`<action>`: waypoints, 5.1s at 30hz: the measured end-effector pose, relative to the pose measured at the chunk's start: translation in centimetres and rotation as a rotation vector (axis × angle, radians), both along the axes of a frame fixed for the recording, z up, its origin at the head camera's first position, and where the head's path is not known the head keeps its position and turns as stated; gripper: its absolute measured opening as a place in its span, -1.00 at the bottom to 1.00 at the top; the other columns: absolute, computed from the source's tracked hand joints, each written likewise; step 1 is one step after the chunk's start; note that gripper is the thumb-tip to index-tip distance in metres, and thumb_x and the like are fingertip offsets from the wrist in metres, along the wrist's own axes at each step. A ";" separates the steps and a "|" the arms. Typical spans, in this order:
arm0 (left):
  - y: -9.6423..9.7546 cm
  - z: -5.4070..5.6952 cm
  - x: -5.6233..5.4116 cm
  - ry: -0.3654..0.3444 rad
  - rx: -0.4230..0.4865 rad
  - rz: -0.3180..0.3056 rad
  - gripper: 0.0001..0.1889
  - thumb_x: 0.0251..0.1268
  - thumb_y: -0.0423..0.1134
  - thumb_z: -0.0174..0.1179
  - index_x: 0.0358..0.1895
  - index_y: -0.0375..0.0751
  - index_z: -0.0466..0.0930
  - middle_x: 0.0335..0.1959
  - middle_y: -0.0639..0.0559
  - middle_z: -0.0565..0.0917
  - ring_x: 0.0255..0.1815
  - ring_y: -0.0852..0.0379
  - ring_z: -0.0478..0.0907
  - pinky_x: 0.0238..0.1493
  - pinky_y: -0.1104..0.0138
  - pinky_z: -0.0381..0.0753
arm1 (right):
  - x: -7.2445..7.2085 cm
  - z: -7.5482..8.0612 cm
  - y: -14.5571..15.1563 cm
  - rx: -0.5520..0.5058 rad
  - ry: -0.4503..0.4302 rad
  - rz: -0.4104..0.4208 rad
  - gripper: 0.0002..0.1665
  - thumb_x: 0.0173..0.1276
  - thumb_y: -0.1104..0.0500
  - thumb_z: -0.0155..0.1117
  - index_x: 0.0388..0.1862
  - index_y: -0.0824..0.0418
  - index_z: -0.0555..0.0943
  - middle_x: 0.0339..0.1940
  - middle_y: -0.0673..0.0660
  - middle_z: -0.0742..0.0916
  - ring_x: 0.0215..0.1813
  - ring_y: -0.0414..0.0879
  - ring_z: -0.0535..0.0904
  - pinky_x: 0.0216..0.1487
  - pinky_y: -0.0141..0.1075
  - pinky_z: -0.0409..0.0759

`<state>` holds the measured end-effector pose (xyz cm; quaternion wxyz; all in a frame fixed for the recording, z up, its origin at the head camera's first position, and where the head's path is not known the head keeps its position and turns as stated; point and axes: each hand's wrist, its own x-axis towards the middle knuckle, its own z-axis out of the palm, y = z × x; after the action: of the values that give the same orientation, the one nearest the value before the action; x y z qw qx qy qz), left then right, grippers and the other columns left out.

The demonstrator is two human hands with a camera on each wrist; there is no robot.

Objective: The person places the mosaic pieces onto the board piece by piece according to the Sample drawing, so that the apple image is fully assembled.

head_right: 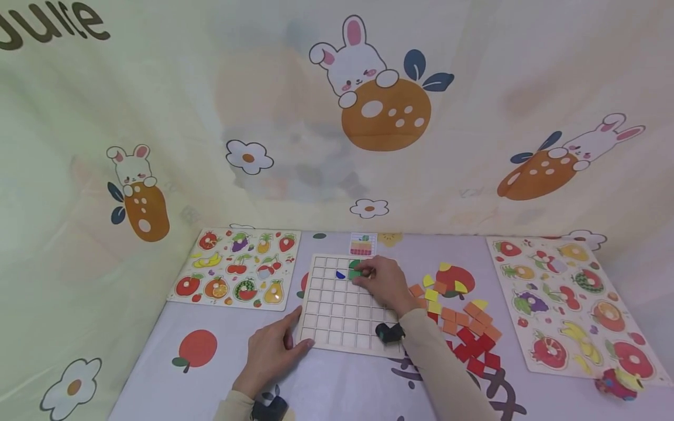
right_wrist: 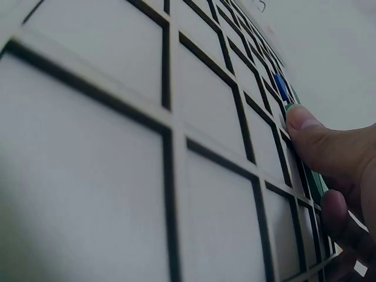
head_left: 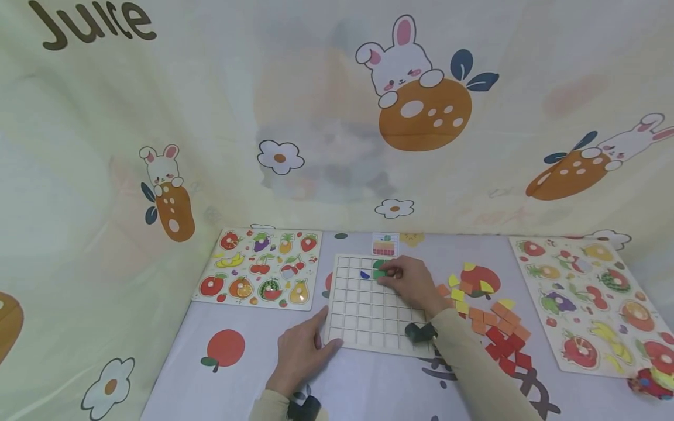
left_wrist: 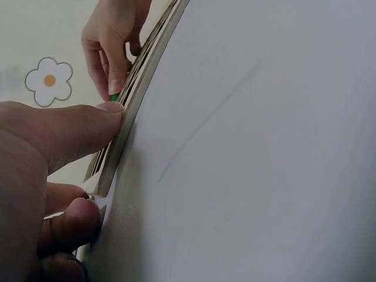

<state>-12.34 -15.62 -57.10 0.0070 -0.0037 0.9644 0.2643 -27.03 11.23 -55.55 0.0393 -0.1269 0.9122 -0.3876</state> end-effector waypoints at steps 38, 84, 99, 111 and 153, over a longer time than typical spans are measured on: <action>-0.1 -0.1 0.1 0.029 -0.006 -0.001 -0.22 0.23 0.25 0.45 0.50 0.08 0.55 -0.67 0.31 0.37 -0.64 0.34 0.21 -0.49 0.39 0.15 | -0.2 0.3 13.9 0.095 0.139 -0.396 -0.46 0.48 -0.14 0.40 0.19 0.24 0.73 -0.17 0.25 0.75 -0.23 0.07 0.59 -0.36 -0.29 0.51; -0.1 -0.2 0.1 0.023 0.001 -0.002 -0.22 0.23 0.25 0.45 0.51 0.10 0.54 -0.67 0.31 0.37 -0.63 0.34 0.23 -0.46 0.37 0.16 | -0.4 1.2 12.3 -0.109 -0.031 -0.294 -0.51 0.64 -0.04 0.19 0.41 0.12 0.57 -0.13 0.24 0.68 -0.24 -0.03 0.59 -0.42 -0.28 0.54; -0.2 -0.1 0.0 0.009 0.013 -0.002 -0.21 0.23 0.25 0.45 0.52 0.11 0.53 -0.66 0.30 0.38 -0.62 0.34 0.23 -0.45 0.38 0.16 | 0.4 2.5 5.7 -0.070 -0.014 -0.175 -0.62 0.62 0.09 0.20 0.33 0.05 0.62 -0.15 0.19 0.75 -0.14 0.04 0.59 -0.29 -0.26 0.47; -0.2 -0.1 0.0 0.007 0.015 0.000 -0.21 0.23 0.24 0.46 0.52 0.10 0.53 -0.65 0.30 0.38 -0.62 0.34 0.24 -0.45 0.38 0.17 | 0.5 1.6 0.5 -0.207 0.043 -0.078 -0.60 0.46 0.09 0.49 0.23 0.10 0.71 -0.24 0.10 0.89 -0.17 -0.04 0.77 0.14 -0.06 0.51; -0.4 -0.4 0.0 0.009 0.010 -0.005 -0.21 0.23 0.25 0.46 0.52 0.11 0.53 -0.64 0.32 0.38 -0.62 0.35 0.25 -0.47 0.39 0.17 | 1.9 0.3 -9.7 0.183 0.107 0.038 -0.74 0.33 -0.02 0.58 -0.02 -0.05 0.86 -0.30 -0.11 0.68 -0.26 -0.18 0.51 -0.15 -0.24 0.47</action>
<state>-12.33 -15.99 -57.46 0.0032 0.0002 0.9630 0.2693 -25.15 1.54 -55.29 0.0095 -0.1606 0.9420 -0.2946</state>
